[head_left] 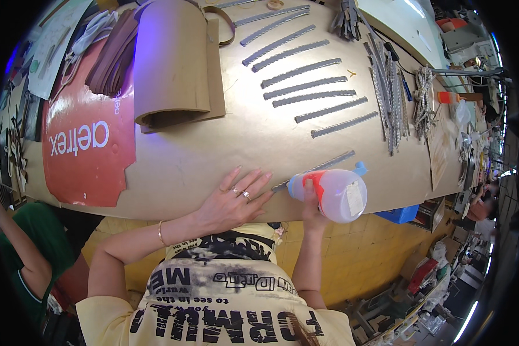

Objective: The person applies glue from a squeeze bottle onto multiple short silver cords laid on a worktable. They pick up each cord, apply glue along its length, and place it back down in a row. The person briefly walks away to discard a plastic bag and returns to continue the task.

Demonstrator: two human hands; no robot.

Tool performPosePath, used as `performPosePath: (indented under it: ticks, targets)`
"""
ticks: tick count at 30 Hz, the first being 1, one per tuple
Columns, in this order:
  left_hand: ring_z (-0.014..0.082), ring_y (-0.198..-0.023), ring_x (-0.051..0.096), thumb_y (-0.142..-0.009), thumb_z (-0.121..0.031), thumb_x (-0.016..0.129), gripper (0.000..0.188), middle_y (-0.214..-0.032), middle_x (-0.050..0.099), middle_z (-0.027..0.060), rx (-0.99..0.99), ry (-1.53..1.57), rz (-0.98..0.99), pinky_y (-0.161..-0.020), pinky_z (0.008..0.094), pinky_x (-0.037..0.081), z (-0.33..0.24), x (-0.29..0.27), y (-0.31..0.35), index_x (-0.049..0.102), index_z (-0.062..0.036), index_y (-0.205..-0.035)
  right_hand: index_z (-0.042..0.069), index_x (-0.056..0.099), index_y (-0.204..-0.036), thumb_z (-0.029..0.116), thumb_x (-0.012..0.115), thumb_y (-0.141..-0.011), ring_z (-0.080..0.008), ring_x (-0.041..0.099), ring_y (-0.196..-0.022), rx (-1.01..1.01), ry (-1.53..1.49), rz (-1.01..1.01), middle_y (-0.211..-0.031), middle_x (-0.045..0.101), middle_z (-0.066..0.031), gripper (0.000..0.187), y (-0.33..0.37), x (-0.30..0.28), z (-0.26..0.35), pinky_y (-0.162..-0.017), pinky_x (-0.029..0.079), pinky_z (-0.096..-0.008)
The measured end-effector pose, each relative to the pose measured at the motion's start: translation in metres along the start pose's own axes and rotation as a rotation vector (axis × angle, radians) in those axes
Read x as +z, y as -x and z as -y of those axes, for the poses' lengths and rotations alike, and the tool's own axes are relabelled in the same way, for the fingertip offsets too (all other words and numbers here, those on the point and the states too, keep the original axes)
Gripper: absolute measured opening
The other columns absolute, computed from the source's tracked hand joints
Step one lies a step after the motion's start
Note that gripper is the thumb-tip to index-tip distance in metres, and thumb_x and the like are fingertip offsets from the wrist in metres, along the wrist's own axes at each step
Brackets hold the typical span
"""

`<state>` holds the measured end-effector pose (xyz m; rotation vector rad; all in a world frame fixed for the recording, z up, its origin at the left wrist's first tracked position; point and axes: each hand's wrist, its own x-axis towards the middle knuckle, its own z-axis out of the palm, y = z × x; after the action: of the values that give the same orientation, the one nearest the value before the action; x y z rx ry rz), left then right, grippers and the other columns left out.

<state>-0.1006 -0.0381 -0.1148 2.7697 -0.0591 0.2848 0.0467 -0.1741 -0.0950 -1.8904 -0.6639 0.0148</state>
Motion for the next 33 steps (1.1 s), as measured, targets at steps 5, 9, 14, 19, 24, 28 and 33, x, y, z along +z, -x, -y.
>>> performPosePath:
  ticks: [5,9,14,19,24,28,33]
  targets:
    - [0.0265,-0.133,0.04,-0.085,-0.04,0.063,0.047,-0.144,0.043,0.0121,-0.006,-0.002,-0.002,-0.111,0.0505,0.025,0.0,-0.001,0.0,0.061,-0.0124,-0.123,0.007,0.064,-0.098,0.016,0.073,-0.083,-0.0249,0.062,-0.081,0.059,0.084,0.103,-0.088,0.065,-0.0069,0.019,0.013,0.003,0.002,-0.074,0.048,-0.0357]
    - [0.0259,-0.133,0.04,-0.084,-0.04,0.064,0.046,-0.145,0.043,0.0115,-0.008,-0.008,-0.009,-0.111,0.0504,0.025,0.0,0.001,0.0,0.062,-0.0127,-0.121,0.006,0.064,-0.099,0.017,0.072,-0.084,-0.0245,0.062,-0.085,0.031,0.085,0.184,-0.091,0.065,-0.007,0.02,0.021,0.005,0.001,-0.079,0.049,-0.0356]
    - [0.0243,-0.131,0.042,-0.083,-0.039,0.066,0.039,-0.142,0.046,0.0094,0.008,-0.024,-0.065,-0.112,0.0503,0.022,0.0,0.0,0.002,0.066,-0.0125,-0.111,0.002,0.054,-0.116,0.025,0.062,-0.089,-0.0204,0.062,-0.087,0.391,-0.514,-0.284,-0.101,0.061,-0.0084,0.036,0.021,0.01,-0.002,-0.078,0.052,-0.0337]
    - [0.0251,-0.121,0.049,-0.077,-0.039,0.074,0.035,-0.129,0.055,0.0087,-0.149,0.077,-0.168,-0.111,0.0517,0.02,-0.01,-0.004,-0.006,0.068,-0.0156,-0.102,0.004,0.052,-0.112,0.037,0.057,-0.09,-0.018,0.06,-0.087,0.443,-0.887,-0.66,-0.097,0.058,-0.0076,0.04,-0.014,-0.02,-0.013,-0.073,0.052,-0.0339]
    - [0.0249,-0.115,0.052,-0.075,-0.035,0.076,0.032,-0.125,0.056,0.0082,-0.305,0.107,-0.249,-0.109,0.0511,0.021,-0.017,0.002,-0.026,0.068,-0.0143,-0.098,0.004,0.051,-0.114,0.034,0.06,-0.09,-0.0163,0.058,-0.089,0.347,-0.628,-0.803,-0.1,0.057,-0.006,0.039,-0.039,-0.035,-0.015,-0.075,0.051,-0.0329]
    - [0.0237,-0.114,0.053,-0.074,-0.03,0.077,0.026,-0.122,0.058,0.0068,-0.288,0.09,-0.275,-0.108,0.051,0.021,-0.012,0.004,-0.031,0.07,-0.0145,-0.093,0.001,0.052,-0.115,0.023,0.07,-0.085,-0.018,0.059,-0.09,0.217,-0.3,-0.706,-0.104,0.059,-0.009,0.041,-0.053,-0.038,-0.019,-0.08,0.052,-0.0341]
    - [0.0228,-0.113,0.053,-0.074,-0.026,0.077,0.021,-0.118,0.061,0.0046,-0.26,0.081,-0.288,-0.108,0.0512,0.021,-0.012,0.005,-0.03,0.07,-0.0147,-0.091,-0.002,0.054,-0.114,0.02,0.073,-0.085,-0.0214,0.061,-0.093,0.082,-0.01,-0.563,-0.108,0.061,-0.0118,0.041,-0.061,-0.036,-0.033,-0.082,0.053,-0.0358]
